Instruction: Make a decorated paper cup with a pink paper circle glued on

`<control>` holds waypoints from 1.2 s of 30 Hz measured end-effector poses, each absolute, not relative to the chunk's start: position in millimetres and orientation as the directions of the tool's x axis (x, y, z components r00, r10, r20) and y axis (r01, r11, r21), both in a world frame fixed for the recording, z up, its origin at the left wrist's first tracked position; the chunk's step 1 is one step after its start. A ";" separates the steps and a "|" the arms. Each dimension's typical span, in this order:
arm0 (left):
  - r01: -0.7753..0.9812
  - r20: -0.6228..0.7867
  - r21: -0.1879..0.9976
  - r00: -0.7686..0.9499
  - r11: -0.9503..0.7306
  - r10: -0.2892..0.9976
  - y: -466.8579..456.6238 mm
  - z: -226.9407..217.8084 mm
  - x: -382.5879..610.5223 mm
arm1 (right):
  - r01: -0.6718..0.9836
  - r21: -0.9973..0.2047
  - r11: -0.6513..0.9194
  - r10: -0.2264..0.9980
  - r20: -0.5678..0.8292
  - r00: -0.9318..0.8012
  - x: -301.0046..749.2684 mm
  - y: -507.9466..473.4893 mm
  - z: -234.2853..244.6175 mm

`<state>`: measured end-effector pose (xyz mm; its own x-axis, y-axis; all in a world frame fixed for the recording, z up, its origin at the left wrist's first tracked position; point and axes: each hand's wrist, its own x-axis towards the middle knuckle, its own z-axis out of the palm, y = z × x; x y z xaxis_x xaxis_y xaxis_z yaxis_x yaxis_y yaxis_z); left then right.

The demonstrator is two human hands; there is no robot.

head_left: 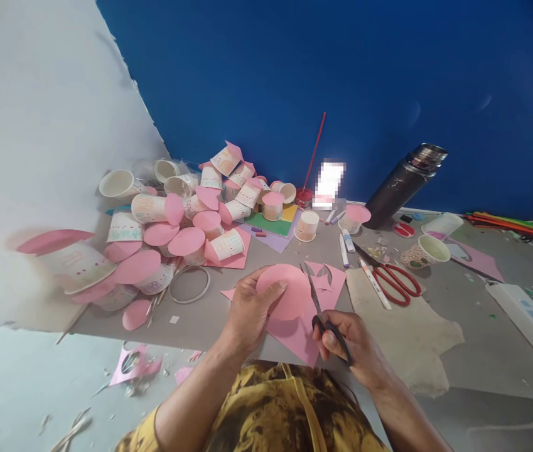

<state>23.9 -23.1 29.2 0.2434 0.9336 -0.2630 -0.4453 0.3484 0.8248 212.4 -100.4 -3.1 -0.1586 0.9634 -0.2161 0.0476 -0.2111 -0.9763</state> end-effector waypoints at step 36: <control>-0.440 -0.268 0.820 0.271 0.366 0.925 -16.8 28.2 17.6 | 0.037 -0.973 -0.228 0.963 -0.231 -0.141 215.9 -103.2 -33.1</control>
<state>17.6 -16.8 28.2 0.2706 0.9247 -0.2677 -0.4397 0.3661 0.8201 215.9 -103.2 -33.1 -0.1405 0.9628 -0.2307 0.0366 -0.2278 -0.9730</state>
